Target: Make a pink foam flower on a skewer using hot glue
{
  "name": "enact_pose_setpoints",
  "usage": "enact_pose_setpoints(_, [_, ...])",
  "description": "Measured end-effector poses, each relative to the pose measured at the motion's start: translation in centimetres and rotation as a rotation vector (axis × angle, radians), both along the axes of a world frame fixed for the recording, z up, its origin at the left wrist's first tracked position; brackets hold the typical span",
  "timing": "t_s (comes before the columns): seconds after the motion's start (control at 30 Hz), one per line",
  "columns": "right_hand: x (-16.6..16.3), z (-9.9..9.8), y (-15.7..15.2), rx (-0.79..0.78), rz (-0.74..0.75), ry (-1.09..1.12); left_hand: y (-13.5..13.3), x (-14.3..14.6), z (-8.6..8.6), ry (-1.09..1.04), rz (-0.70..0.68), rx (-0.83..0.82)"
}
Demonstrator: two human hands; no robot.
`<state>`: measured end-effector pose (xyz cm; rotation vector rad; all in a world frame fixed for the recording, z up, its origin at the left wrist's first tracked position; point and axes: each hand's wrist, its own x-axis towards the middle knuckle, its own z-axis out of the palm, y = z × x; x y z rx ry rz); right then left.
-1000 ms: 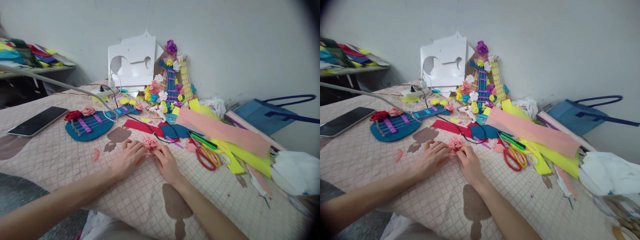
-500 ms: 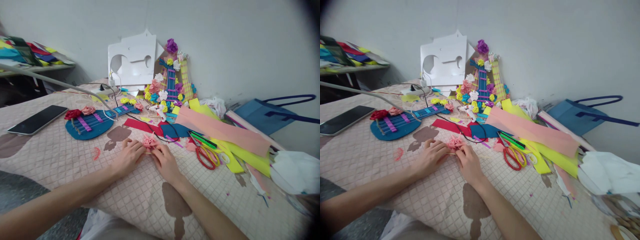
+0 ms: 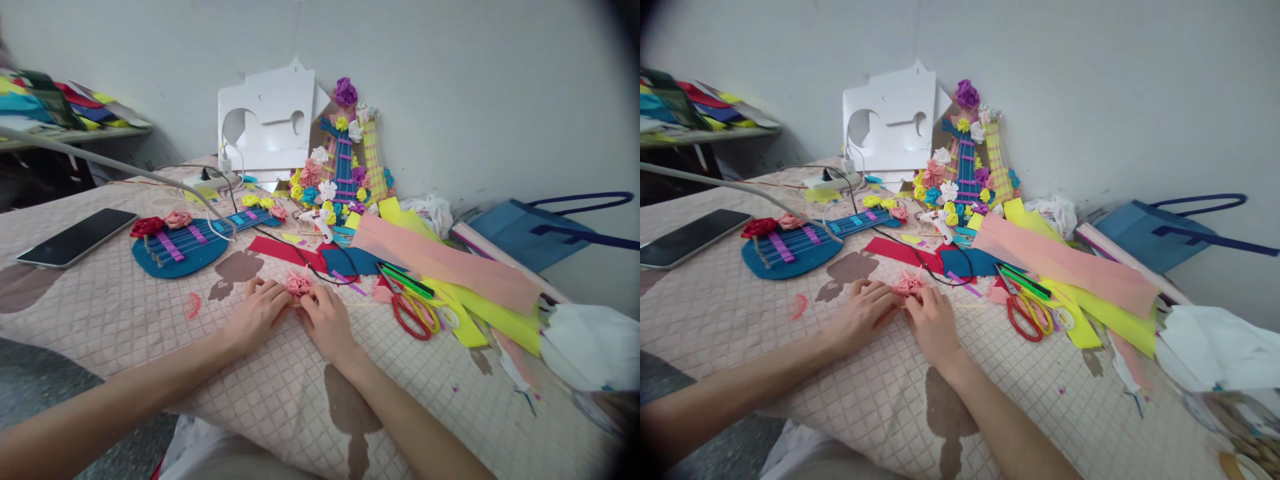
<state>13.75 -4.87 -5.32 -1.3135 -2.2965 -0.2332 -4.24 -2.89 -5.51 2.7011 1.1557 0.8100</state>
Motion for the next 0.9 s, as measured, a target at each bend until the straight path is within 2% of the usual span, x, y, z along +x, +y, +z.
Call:
enact_pose_setpoints(0.3, [0.17, 0.04, -0.13, -0.055, 0.008, 0.014, -0.04, 0.12, -0.14, -0.044, 0.008, -0.05])
enact_pose_setpoints(0.73, [0.21, 0.23, -0.28, -0.095, 0.036, 0.078, 0.09, 0.37, -0.11, -0.045, 0.008, -0.024])
enact_pose_setpoints(0.9, [0.24, 0.1, -0.24, -0.093, 0.044, 0.095, -0.16, 0.17, 0.38, -0.014, -0.018, 0.039])
